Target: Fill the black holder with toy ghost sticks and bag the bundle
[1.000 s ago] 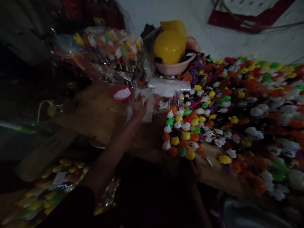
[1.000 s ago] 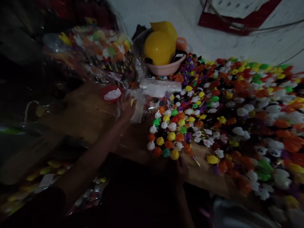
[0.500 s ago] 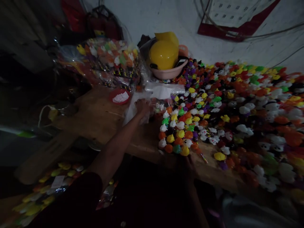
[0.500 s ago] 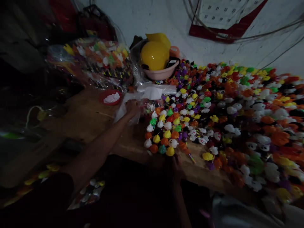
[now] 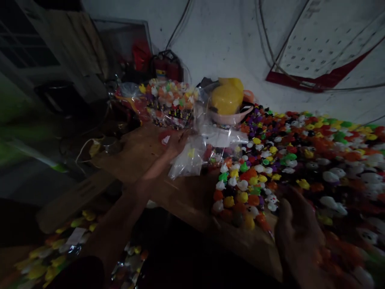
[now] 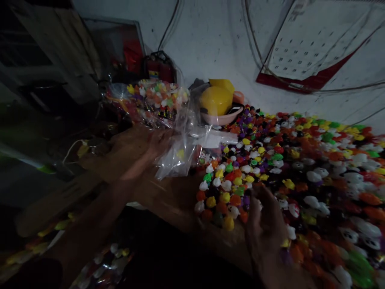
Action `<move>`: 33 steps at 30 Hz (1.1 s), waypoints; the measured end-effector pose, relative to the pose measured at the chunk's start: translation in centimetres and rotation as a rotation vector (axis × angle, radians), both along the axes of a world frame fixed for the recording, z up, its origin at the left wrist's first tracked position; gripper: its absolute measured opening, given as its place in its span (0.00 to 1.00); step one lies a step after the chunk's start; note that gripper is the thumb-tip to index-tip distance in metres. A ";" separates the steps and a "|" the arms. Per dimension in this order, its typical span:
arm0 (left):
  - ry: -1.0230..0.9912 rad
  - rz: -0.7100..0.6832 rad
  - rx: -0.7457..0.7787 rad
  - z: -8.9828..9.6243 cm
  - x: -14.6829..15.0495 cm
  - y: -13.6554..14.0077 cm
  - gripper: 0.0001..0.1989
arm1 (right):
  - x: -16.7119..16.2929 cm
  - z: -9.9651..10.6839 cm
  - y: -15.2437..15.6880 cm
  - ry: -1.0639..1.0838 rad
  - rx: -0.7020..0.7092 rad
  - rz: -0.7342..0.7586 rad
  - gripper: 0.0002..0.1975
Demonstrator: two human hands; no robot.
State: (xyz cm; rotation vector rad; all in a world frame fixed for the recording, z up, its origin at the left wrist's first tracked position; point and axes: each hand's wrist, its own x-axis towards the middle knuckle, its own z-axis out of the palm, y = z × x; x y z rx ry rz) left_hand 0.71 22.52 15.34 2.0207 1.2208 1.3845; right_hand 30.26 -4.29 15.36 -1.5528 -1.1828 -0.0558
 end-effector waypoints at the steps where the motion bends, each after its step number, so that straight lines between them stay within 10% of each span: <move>1: -0.010 -0.029 0.001 -0.1 -0.4 -0.9 0.26 | -1.2 1.2 2.4 0.025 0.013 0.080 0.27; 6: -0.030 -0.103 -0.037 -0.9 -2.6 -4.8 0.23 | -5.8 2.8 12.6 0.274 -0.145 0.515 0.37; 11: 0.009 -0.061 -0.012 -1.9 -4.6 -6.0 0.19 | -9.2 2.3 14.4 0.506 -0.326 0.863 0.37; 20: 0.099 0.038 0.182 0.0 -4.5 -5.9 0.15 | -10.7 4.4 12.4 0.259 -0.210 0.660 0.25; 33: 0.071 0.084 0.253 -1.6 0.2 -4.7 0.13 | -8.5 5.1 9.7 0.738 -0.230 0.660 0.12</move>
